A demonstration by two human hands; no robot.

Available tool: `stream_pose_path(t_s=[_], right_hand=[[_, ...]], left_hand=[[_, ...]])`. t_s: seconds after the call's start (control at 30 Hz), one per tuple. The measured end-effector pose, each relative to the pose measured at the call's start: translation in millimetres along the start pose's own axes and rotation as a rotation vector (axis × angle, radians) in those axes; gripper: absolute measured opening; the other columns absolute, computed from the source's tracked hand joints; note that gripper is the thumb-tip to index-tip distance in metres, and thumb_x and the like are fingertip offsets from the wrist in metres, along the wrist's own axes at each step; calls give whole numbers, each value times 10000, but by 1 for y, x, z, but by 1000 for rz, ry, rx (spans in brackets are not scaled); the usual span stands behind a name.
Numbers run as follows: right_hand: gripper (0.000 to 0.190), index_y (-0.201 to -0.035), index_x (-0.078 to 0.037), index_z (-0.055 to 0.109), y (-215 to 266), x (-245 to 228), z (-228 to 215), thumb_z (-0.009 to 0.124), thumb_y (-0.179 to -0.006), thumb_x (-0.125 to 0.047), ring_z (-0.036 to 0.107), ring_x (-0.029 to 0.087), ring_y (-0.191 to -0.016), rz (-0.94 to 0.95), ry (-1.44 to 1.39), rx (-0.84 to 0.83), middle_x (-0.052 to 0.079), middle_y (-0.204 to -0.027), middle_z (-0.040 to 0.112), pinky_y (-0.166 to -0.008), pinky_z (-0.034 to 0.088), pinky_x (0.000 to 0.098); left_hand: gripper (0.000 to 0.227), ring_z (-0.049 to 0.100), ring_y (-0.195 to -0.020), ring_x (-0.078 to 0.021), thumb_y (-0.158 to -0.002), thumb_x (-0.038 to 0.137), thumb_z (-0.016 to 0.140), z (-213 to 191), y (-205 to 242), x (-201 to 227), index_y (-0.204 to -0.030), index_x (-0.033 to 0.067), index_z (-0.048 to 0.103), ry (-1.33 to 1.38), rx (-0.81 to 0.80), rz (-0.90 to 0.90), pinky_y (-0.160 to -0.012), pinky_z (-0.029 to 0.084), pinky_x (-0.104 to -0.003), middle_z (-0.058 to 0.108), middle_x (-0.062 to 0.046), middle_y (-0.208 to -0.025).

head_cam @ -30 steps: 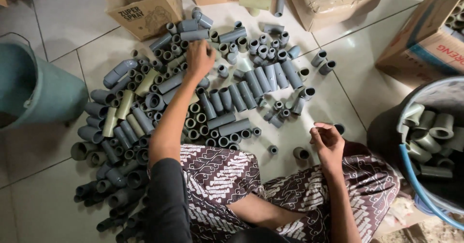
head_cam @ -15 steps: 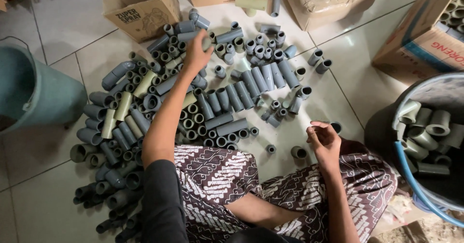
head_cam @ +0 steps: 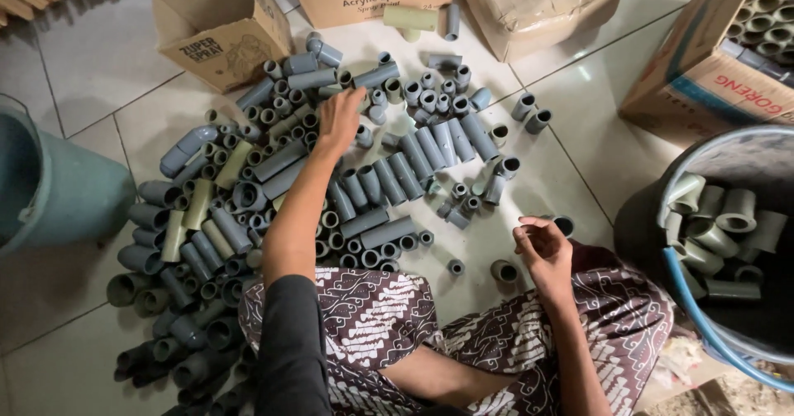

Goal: The person sits on the floor and sorts various pipe fittings by hand. They pick up fittings from a large pile on the floor and place them into a blue bucket, occasionally moving the bucket or shifting the pile to continue the task.

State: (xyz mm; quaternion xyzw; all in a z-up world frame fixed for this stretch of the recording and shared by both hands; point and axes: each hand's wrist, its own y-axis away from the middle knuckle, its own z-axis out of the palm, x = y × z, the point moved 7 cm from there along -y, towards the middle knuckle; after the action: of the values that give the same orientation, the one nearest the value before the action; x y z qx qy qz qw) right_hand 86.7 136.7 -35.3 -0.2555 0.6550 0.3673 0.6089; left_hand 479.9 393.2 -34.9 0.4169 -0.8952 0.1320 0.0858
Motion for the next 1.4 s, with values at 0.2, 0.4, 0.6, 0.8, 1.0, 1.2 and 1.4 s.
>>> stream_pose_path(t_s=[0.2, 0.4, 0.6, 0.8, 1.0, 1.2, 1.4], right_hand=[[236, -1141, 32, 694, 0, -6, 2, 767, -939, -66, 605, 170, -645, 6, -7, 9, 142, -833, 668, -684, 546, 333], [255, -1152, 26, 693, 5, -13, 4, 768, -912, -24, 624, 184, -661, -41, -19, -34, 135, -836, 683, -713, 558, 363], [525, -1370, 53, 584, 16, -34, 11, 730, -870, -17, 712, 240, -883, -184, -258, -346, 219, -1113, 730, -879, 571, 446], [346, -1232, 72, 658, 23, -30, 4, 702, -933, -97, 696, 179, -710, -196, -459, -425, 157, -822, 743, -705, 585, 354], [337, -1296, 67, 640, 10, -24, -11, 637, -974, -33, 647, 178, -738, -144, -553, -199, 155, -902, 701, -728, 581, 376], [360, -1343, 27, 618, 6, -11, -19, 627, -995, -66, 656, 185, -770, -168, -638, -164, 124, -926, 680, -718, 557, 314], [294, -1250, 42, 640, 6, -15, -21, 658, -957, 21, 667, 162, -756, -174, -611, -135, 99, -928, 696, -707, 554, 298]], left_hand=[[229, 684, -803, -340, -909, -39, 708, -29, -10, 15, -1079, 57, 588, -33, 25, 75, -664, 556, -467, 668, -130, -931], [265, 665, -1004, -419, -931, 234, 769, -100, 21, 106, -1078, 166, 559, 258, -170, 17, -773, 514, -555, 666, -139, -1020], [276, 591, -782, -234, -863, 215, 784, -93, 78, 249, -893, 166, 514, 702, -423, 162, -702, 435, -393, 599, -61, -780], [289, 571, -768, -203, -918, 258, 776, -48, 110, 319, -896, 156, 507, 904, -423, 211, -709, 417, -359, 621, -78, -825], [256, 478, -1078, -94, -1088, 225, 540, -5, 135, 323, -1268, 82, 427, 1284, -296, -139, -965, 493, -365, 510, -76, -1138], [598, 116, -1541, -326, -1076, 183, 531, -53, 138, 359, -1615, 90, 289, 1286, -298, -173, -1252, 172, -469, 145, -295, -1651], [559, 630, -1074, -145, -973, 135, 691, -32, 143, 341, -1491, 104, 483, 1352, -143, -392, -993, 540, -357, 619, -128, -1139]])
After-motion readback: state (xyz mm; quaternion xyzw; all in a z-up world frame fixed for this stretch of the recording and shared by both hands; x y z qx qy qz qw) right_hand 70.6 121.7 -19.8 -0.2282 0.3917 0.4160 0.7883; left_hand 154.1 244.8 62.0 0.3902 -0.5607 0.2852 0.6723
